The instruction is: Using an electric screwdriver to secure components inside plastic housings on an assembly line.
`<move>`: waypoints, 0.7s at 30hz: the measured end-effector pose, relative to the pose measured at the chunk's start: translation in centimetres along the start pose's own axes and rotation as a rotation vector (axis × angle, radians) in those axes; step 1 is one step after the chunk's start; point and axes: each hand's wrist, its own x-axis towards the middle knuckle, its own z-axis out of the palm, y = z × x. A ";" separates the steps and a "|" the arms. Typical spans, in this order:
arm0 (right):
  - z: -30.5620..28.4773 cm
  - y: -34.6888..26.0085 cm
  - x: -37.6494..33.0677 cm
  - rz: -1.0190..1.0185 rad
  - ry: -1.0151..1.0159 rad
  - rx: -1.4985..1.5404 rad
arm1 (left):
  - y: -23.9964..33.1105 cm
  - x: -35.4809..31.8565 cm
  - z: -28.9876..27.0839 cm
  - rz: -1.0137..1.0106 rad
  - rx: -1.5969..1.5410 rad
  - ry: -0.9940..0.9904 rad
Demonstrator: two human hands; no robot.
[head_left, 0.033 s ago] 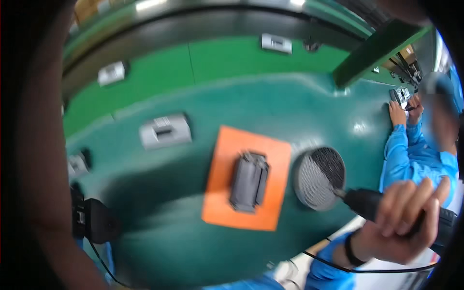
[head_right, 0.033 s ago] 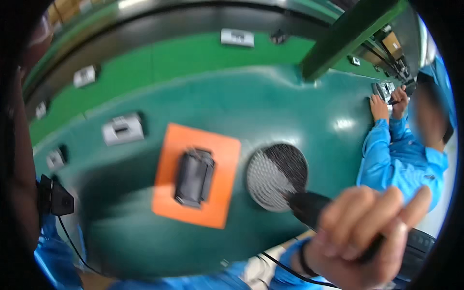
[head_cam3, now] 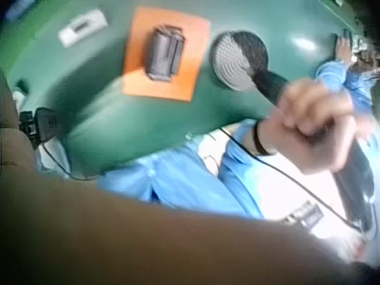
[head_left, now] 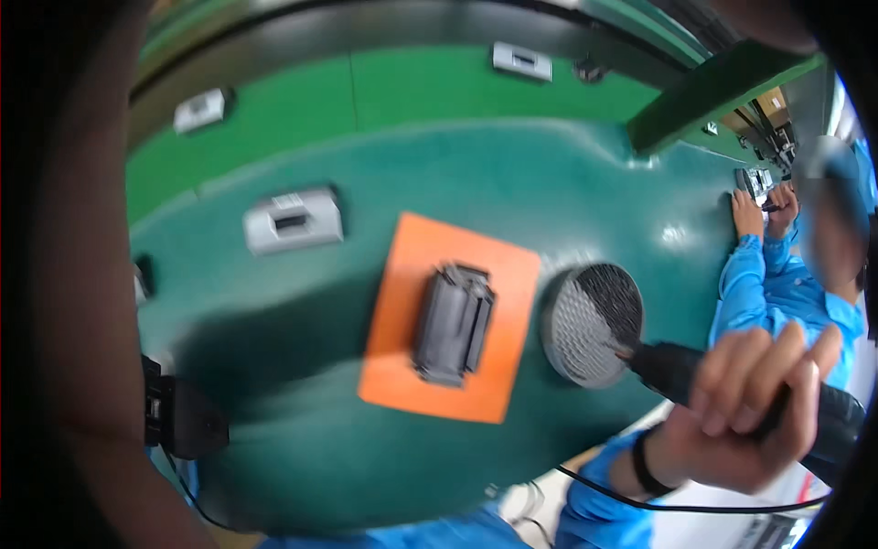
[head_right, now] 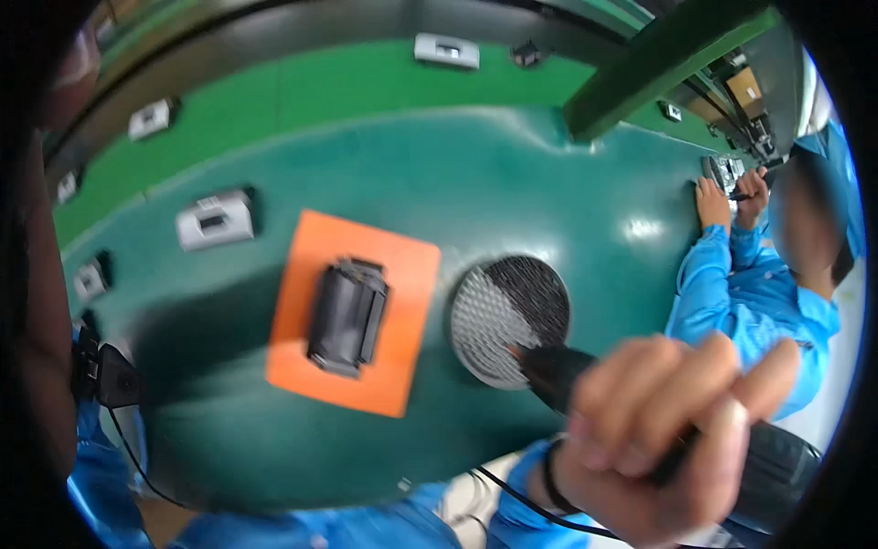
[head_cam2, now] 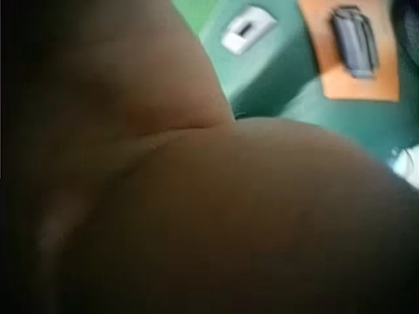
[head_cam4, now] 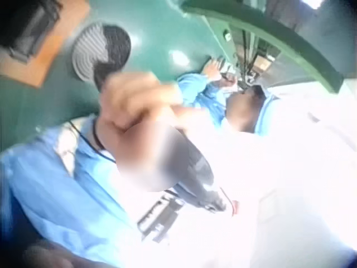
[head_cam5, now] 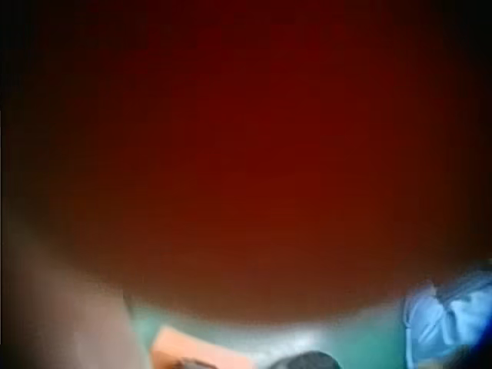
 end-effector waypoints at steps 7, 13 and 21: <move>1.6 3.3 -1.5 0.222 -0.044 0.041 | -0.7 -1.3 3.2 -0.003 -0.139 -0.057; -0.1 2.0 -2.9 0.225 -0.144 0.107 | 1.8 -2.8 4.8 0.115 -0.258 0.002; 0.0 1.7 -2.6 0.260 -0.171 0.026 | 3.5 -7.3 7.8 0.274 0.320 -0.611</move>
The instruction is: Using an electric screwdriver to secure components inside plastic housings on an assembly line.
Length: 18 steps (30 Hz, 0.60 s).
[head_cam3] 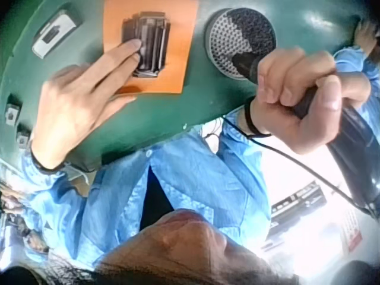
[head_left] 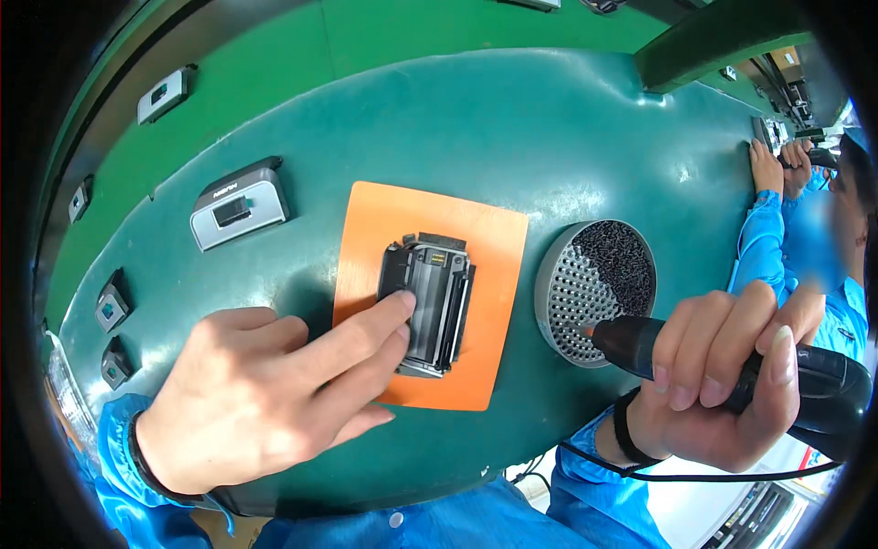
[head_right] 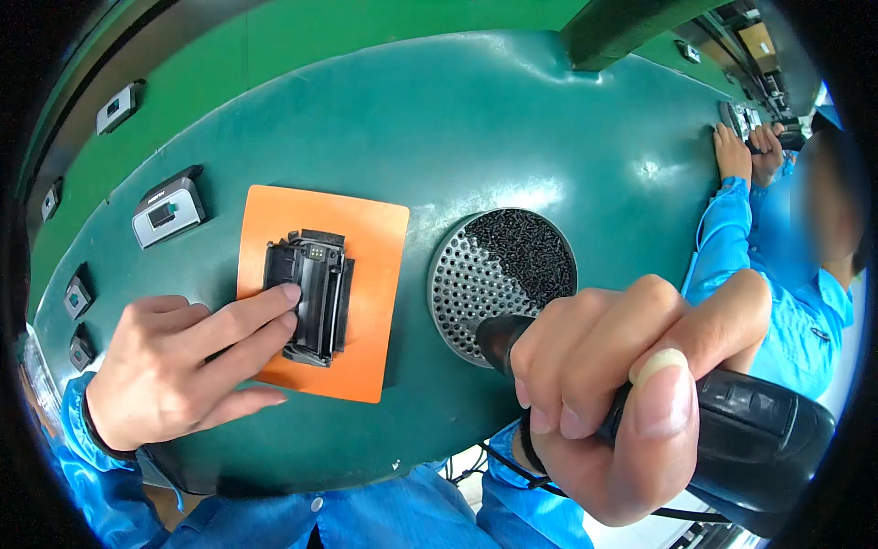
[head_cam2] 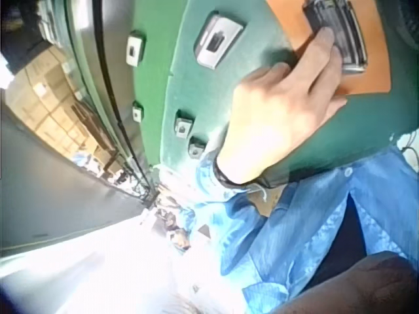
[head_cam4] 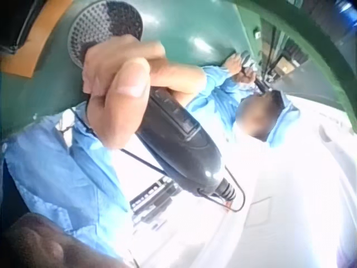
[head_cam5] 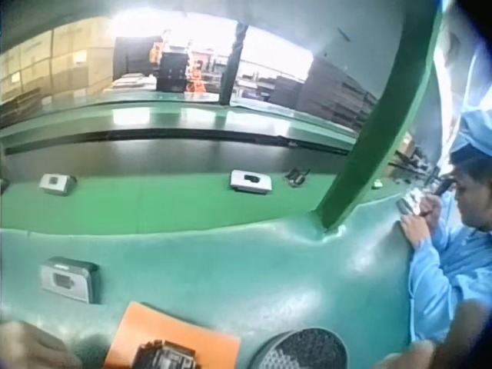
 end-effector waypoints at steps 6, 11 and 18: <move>2.2 -0.4 -0.2 -0.020 -0.081 -0.186 | 0.9 -1.1 -0.3 -0.086 0.124 -0.069; 3.0 -0.3 -1.0 -0.065 -0.064 -0.239 | -0.3 -1.6 1.2 -0.030 -0.023 -0.056; 2.8 0.8 -2.3 -0.151 0.104 -0.183 | 0.1 -1.9 2.7 -0.018 0.161 0.003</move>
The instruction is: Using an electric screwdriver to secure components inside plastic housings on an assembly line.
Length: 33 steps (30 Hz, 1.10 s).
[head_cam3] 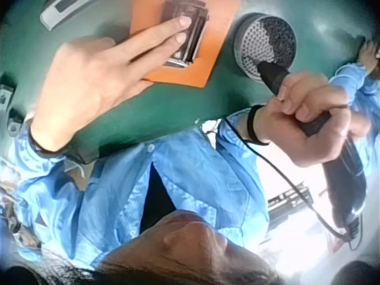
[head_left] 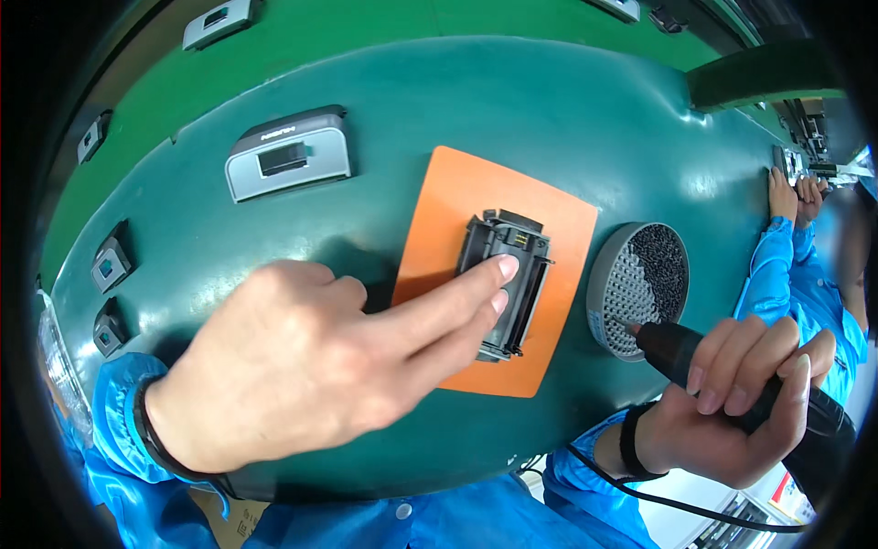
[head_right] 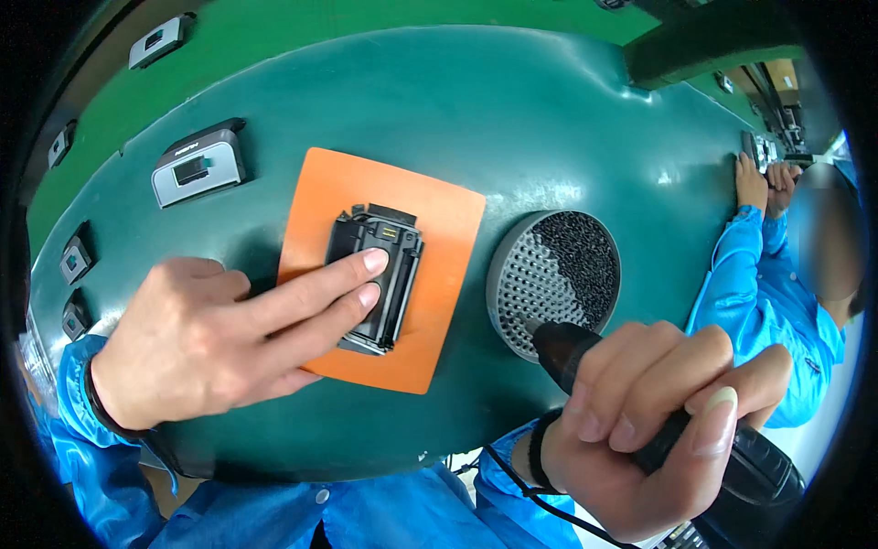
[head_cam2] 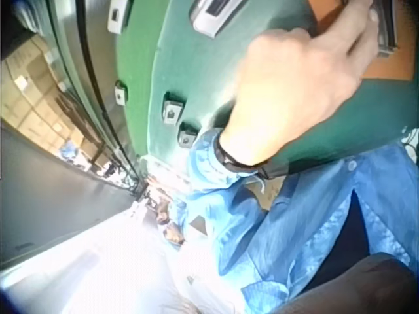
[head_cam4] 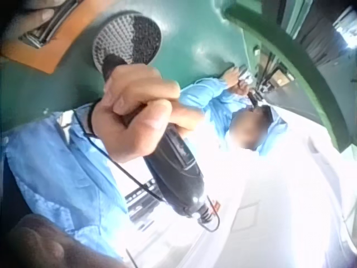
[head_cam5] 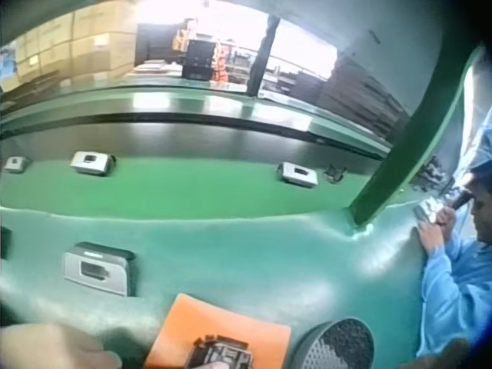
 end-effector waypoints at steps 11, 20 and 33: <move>-1.4 0.1 0.1 0.076 0.022 -0.027 | 1.4 1.3 -0.4 -0.020 0.201 -0.011; -2.2 0.3 0.8 0.098 0.047 -0.003 | 0.8 2.8 -0.7 -0.009 0.105 -0.002; -3.4 0.7 1.0 0.043 -0.019 -0.046 | 0.7 3.2 0.2 0.104 0.157 -0.009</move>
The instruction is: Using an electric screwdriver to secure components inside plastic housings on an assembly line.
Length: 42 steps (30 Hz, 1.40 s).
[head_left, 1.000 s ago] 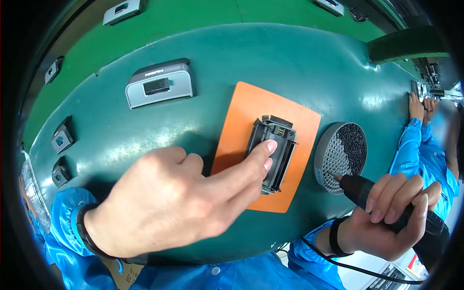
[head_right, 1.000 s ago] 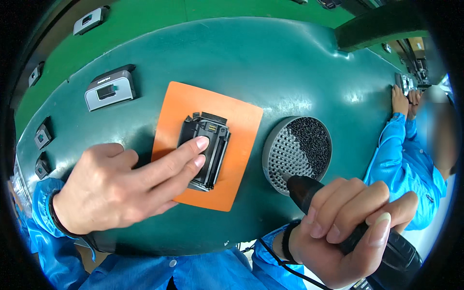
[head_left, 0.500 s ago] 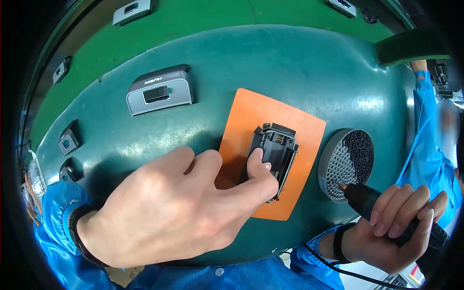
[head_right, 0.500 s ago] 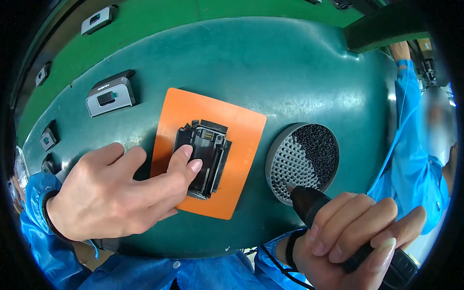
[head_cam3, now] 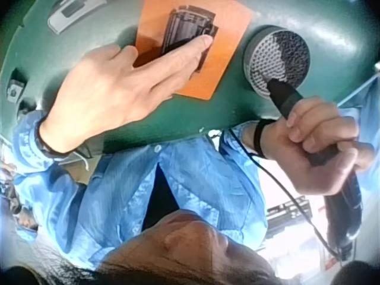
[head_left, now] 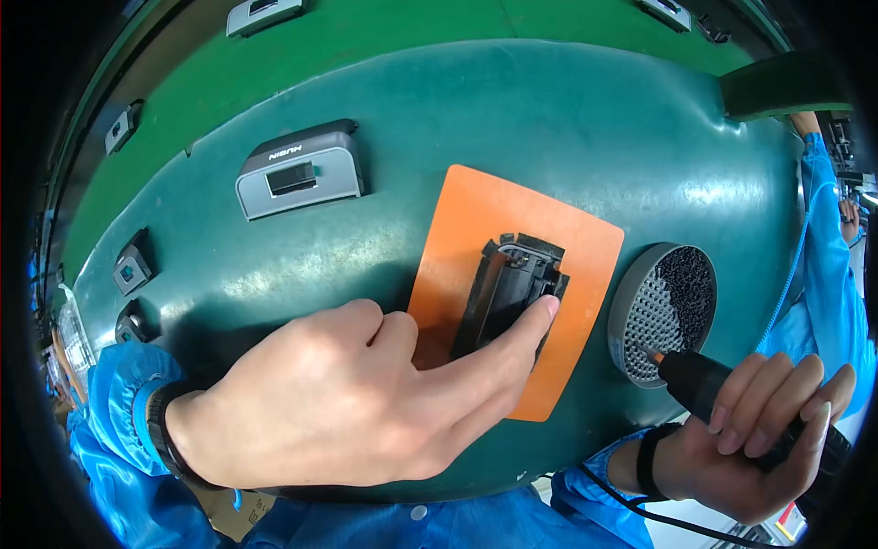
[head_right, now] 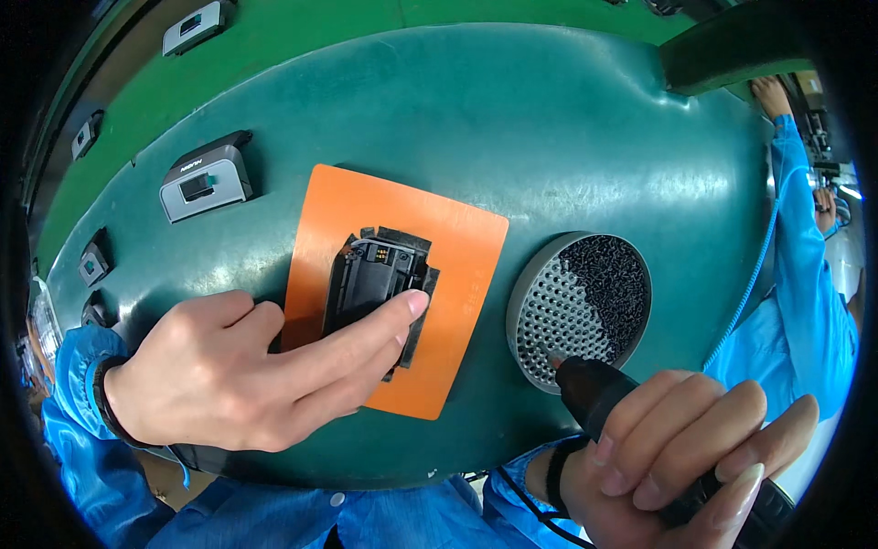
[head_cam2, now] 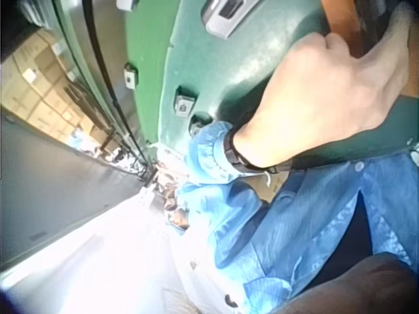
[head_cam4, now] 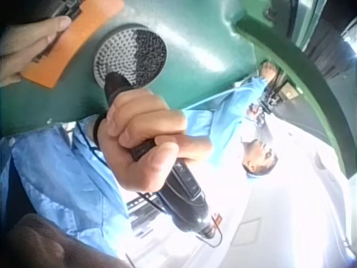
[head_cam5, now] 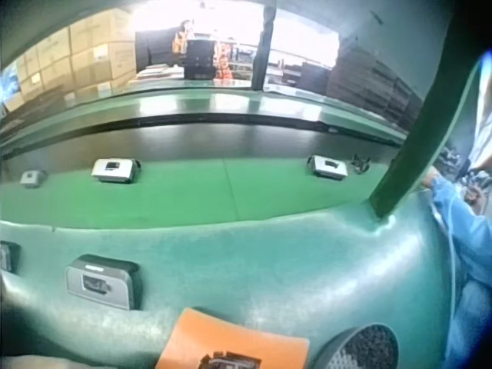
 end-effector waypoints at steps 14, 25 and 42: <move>0.4 -0.7 0.1 0.053 0.080 0.056 | 0.7 -0.4 -0.1 -0.062 -0.145 0.044; 2.9 -1.4 0.2 0.055 0.057 0.091 | -0.6 -2.1 -1.7 -0.065 -0.239 -0.052; 0.5 -6.7 0.0 0.164 -0.059 0.357 | -0.5 -3.0 0.0 -0.131 -0.341 0.066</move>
